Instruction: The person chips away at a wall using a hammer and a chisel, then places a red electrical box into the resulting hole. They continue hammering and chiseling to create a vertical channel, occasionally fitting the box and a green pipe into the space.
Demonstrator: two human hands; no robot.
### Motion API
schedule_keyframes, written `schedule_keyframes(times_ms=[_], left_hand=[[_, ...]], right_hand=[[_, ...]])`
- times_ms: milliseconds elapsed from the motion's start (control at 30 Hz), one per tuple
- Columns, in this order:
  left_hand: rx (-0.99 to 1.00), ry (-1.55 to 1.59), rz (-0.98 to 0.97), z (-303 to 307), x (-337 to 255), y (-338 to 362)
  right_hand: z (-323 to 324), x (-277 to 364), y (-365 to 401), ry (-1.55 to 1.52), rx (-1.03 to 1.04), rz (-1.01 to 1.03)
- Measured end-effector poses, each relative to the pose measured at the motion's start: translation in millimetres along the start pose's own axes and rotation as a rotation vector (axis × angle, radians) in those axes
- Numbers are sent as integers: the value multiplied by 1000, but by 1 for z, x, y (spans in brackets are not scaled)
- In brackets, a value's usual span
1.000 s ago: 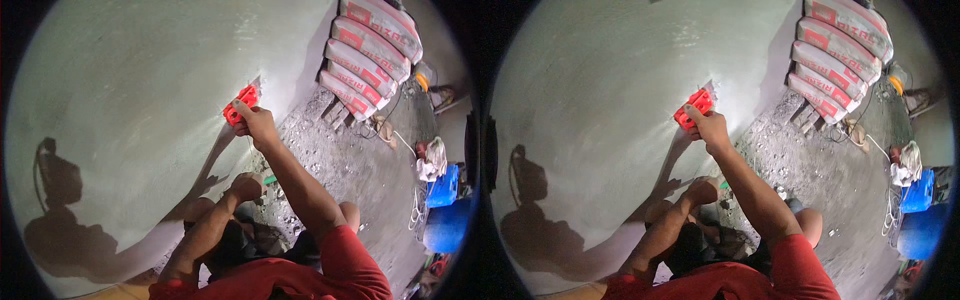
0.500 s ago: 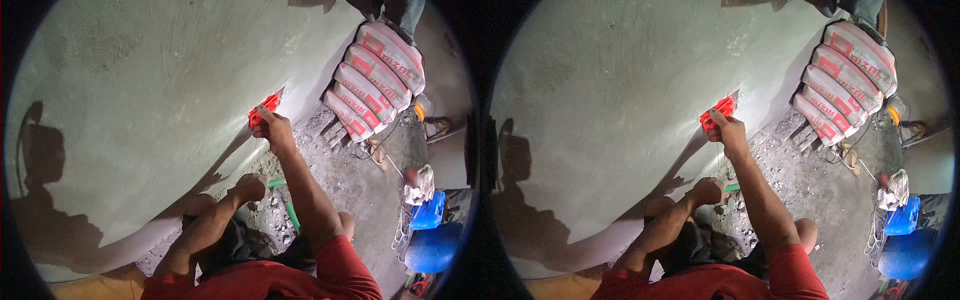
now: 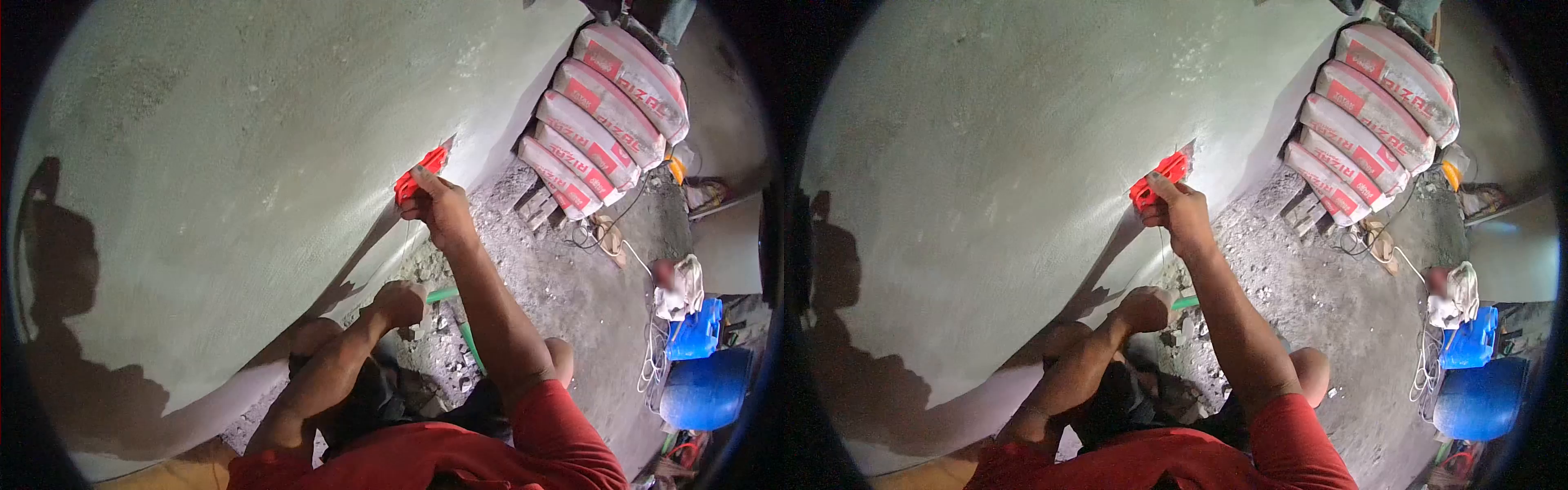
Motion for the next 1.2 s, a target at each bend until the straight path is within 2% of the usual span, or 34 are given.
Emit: schedule_keyframes(times_ms=[33,67,100,167,300,367,433,500,533,600,667,800,1000,1067,1100,1167,1200], left_hand=[[5,-15,-16,0,-1,1],[64,-134,-113,-11,-4,0],[69,-132,-118,-7,-8,4],[-105,4,-85,23,-19,14],[-49,-2,-73,13,-7,8],[-32,2,-69,14,-6,8],[-6,12,-68,5,-2,9],[-122,-5,-116,11,-7,5],[-48,6,-21,9,-6,2],[95,-116,-24,-3,-6,1],[80,-42,225,-9,6,-17],[51,-89,77,-13,0,-19],[-41,-50,-5,-6,-3,-6],[-118,-108,-83,-19,16,-7],[124,-234,69,-16,-1,-1],[-73,-69,97,13,-18,19],[-71,-67,102,22,-30,25]], right_hand=[[1,2,-1,2,-5,6],[0,2,-2,7,9,14],[-1,-1,-2,11,21,18],[-1,-3,0,-8,0,39],[4,-4,2,19,-118,12],[1,-3,-5,-12,-37,25],[4,-4,-6,-1,-47,23],[5,-6,-8,7,-27,-26],[5,-7,-9,18,-10,-33],[6,-5,-10,13,17,-28],[3,-3,-9,30,67,-35],[2,-2,-9,55,74,-24],[6,5,0,-14,72,-3],[38,7,7,60,-37,39],[60,14,22,94,-41,102],[136,8,52,170,-282,172],[183,-13,60,180,-383,127]])
Point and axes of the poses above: each hand's wrist, its own y-axis away from the middle knuckle, its own z-axis out of the back of the hand, x = y × z, the point moved 10 cm from there along -y, towards the middle knuckle, and after that the axes turned 13 degrees about y, right-handed, at the moved point
